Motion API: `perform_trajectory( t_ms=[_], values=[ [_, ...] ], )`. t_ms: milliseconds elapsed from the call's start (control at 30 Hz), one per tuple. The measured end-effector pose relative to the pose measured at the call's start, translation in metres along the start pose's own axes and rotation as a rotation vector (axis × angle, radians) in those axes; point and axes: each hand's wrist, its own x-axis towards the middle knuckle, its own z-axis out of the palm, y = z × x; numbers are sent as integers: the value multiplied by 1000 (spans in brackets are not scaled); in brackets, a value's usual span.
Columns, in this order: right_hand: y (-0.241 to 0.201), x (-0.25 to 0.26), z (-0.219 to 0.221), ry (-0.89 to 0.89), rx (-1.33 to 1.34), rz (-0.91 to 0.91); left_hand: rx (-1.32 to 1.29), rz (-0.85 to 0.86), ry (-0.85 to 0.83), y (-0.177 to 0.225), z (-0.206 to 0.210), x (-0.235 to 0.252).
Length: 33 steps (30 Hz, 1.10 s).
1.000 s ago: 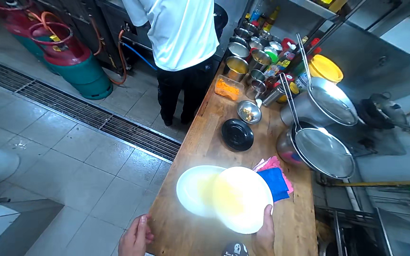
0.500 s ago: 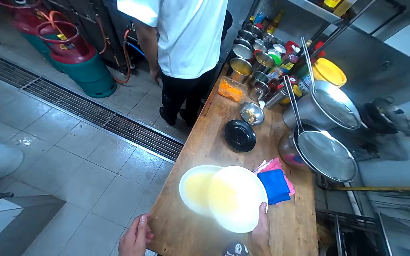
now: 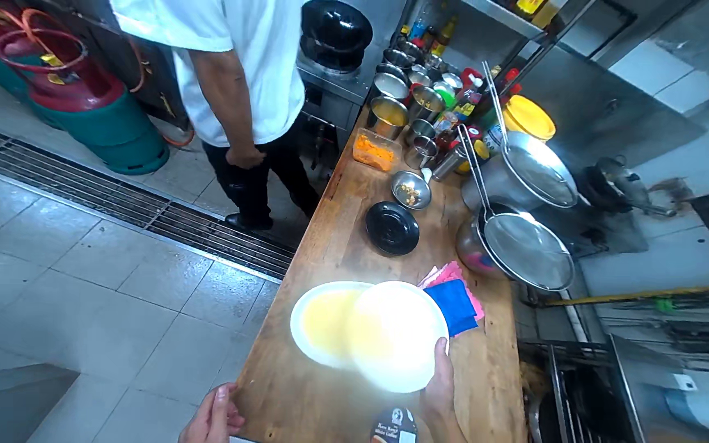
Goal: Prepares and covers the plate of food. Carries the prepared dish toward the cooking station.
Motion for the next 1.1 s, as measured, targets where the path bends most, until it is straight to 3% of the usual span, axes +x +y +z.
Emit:
perform_trajectory(
  t_ms=[400,1100],
  values=[
    [-11,7,-17,102,-20,24,10,3,-29,4,-1,0],
    [-32,2,-13,99,-123,12,-12,11,-38,0,-2,-4]
  ],
)
